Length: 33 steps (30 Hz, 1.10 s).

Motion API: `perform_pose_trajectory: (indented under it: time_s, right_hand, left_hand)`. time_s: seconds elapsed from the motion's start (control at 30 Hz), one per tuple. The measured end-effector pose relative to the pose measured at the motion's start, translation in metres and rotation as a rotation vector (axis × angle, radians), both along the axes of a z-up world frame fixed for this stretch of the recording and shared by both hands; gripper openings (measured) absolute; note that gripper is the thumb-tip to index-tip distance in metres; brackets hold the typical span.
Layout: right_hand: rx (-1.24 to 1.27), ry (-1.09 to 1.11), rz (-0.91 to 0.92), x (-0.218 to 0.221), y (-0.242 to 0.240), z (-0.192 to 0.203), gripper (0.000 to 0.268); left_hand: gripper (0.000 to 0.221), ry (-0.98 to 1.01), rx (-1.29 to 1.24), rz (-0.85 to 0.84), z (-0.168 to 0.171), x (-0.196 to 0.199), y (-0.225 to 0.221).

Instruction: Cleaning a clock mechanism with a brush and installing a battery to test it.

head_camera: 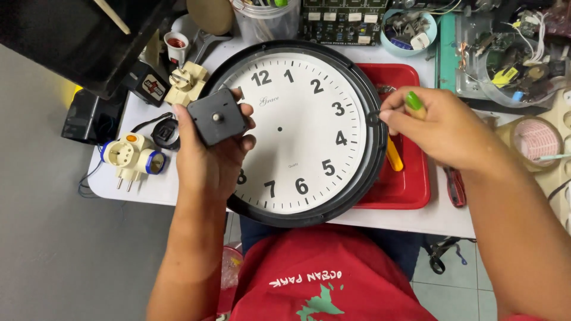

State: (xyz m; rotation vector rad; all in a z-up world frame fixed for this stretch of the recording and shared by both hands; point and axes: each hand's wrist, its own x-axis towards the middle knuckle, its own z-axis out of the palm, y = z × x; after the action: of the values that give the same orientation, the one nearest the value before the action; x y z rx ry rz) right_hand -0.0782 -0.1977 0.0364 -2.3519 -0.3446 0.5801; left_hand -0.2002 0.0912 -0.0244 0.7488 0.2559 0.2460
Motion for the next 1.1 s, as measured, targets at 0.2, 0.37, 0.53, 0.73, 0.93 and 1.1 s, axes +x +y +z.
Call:
perform_pose_trajectory:
  time_s: [0.2,0.37,0.53,0.73,0.93,1.1]
  right_hand:
    - [-0.09,0.042,0.079,0.026,0.034,-0.028,0.011]
    - [-0.162,-0.021,0.148,0.031,0.053,-0.039,0.014]
    - [-0.182,-0.011,0.158,0.037,0.06,-0.037,0.017]
    - [-0.173,0.001,0.162,0.042,0.058,-0.044,0.016]
    - [-0.158,0.018,0.162,0.038,0.058,-0.045,0.016]
    - [-0.032,-0.156,0.24,0.04,0.056,-0.052,0.022]
  left_hand:
    - [0.074,0.016,-0.169,-0.131,-0.022,0.015,-0.003]
    - [0.077,0.156,-0.084,-0.102,-0.013,0.028,-0.015]
    - [0.075,0.185,-0.04,-0.087,-0.01,0.032,-0.017]
    - [0.076,0.166,-0.039,-0.106,-0.015,0.032,-0.019]
    - [0.078,0.183,-0.028,-0.131,-0.017,0.033,-0.021]
    - [0.077,0.159,0.031,-0.222,-0.029,0.034,-0.017]
